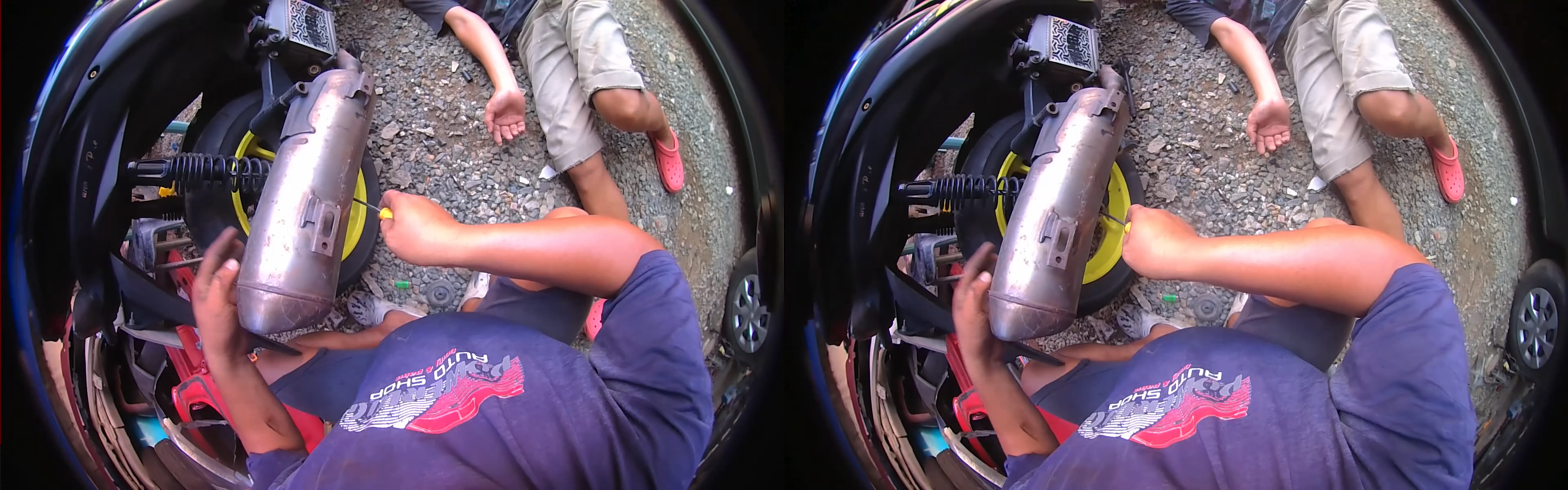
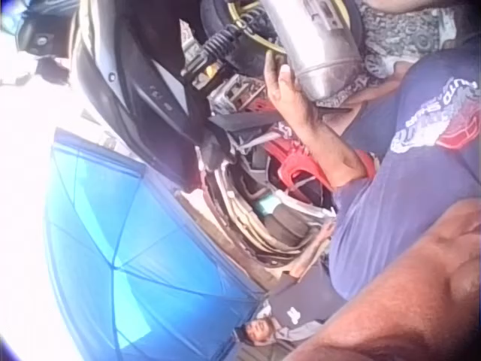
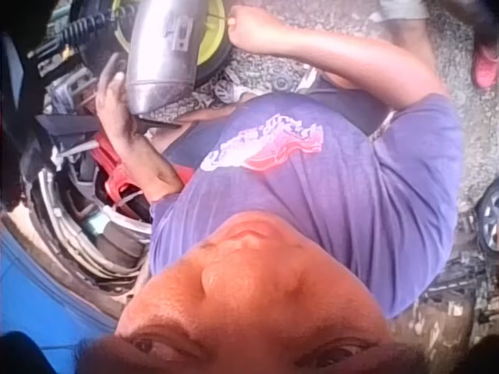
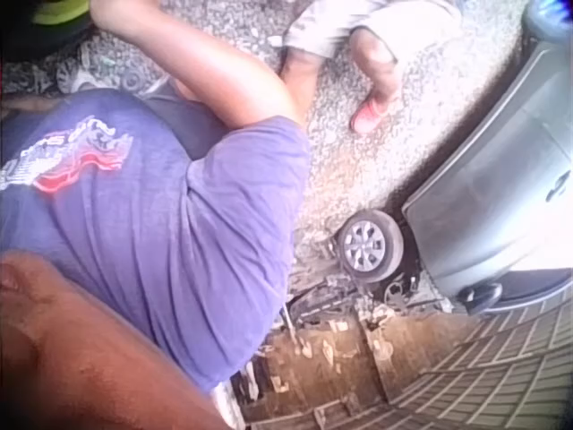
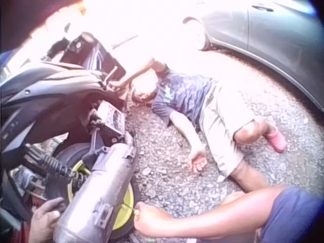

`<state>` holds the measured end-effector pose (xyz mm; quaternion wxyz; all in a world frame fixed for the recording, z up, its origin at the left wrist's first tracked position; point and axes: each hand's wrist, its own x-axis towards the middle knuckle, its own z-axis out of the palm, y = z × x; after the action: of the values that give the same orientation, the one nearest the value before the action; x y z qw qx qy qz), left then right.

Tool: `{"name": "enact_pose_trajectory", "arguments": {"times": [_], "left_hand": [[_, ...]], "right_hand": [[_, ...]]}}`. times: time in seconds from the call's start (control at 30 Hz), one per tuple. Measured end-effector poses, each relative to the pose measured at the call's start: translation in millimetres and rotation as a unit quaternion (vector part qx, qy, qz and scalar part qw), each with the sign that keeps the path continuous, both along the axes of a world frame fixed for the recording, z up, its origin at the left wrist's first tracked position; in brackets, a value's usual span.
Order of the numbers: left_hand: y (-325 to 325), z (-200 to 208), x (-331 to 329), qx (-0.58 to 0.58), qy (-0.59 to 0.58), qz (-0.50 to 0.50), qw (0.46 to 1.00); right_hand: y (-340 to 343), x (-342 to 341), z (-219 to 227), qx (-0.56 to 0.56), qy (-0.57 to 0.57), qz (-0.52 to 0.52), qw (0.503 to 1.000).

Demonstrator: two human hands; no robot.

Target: Removing or securing the exhaust pipe and heat shield on a motorcycle.

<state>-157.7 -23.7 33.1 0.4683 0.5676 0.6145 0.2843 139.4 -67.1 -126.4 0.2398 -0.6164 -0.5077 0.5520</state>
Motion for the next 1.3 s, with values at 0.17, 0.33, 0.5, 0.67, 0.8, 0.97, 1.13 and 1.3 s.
{"name": "enact_pose_trajectory", "arguments": {"times": [0.17,0.33,0.5,0.67,0.8,0.97,1.13,1.3], "left_hand": [[77,39,93,0.156,0.159,-0.202,0.954],[223,-12,130,0.115,0.341,-0.319,0.877],[260,-84,125,0.097,0.286,-0.302,0.904],[247,-84,142,0.068,0.268,-0.26,0.925],[250,-88,139,0.06,0.264,-0.23,0.935],[255,-91,137,0.067,0.267,-0.204,0.94],[240,-50,104,0.045,0.164,-0.238,0.956],[89,26,90,0.054,-0.04,-0.135,0.989]], "right_hand": [[-1,7,0,0.0,0.006,-0.006,1.0],[5,6,6,-0.018,0.026,0.006,0.999],[6,2,5,0.012,0.003,0.003,1.0],[5,9,7,0.003,0.006,0.007,1.0],[10,11,14,-0.01,0.011,0.026,1.0],[9,2,20,-0.005,-0.024,0.004,1.0],[17,-12,17,-0.003,-0.022,0.009,1.0],[6,14,24,-0.044,0.024,-0.047,0.998]]}}
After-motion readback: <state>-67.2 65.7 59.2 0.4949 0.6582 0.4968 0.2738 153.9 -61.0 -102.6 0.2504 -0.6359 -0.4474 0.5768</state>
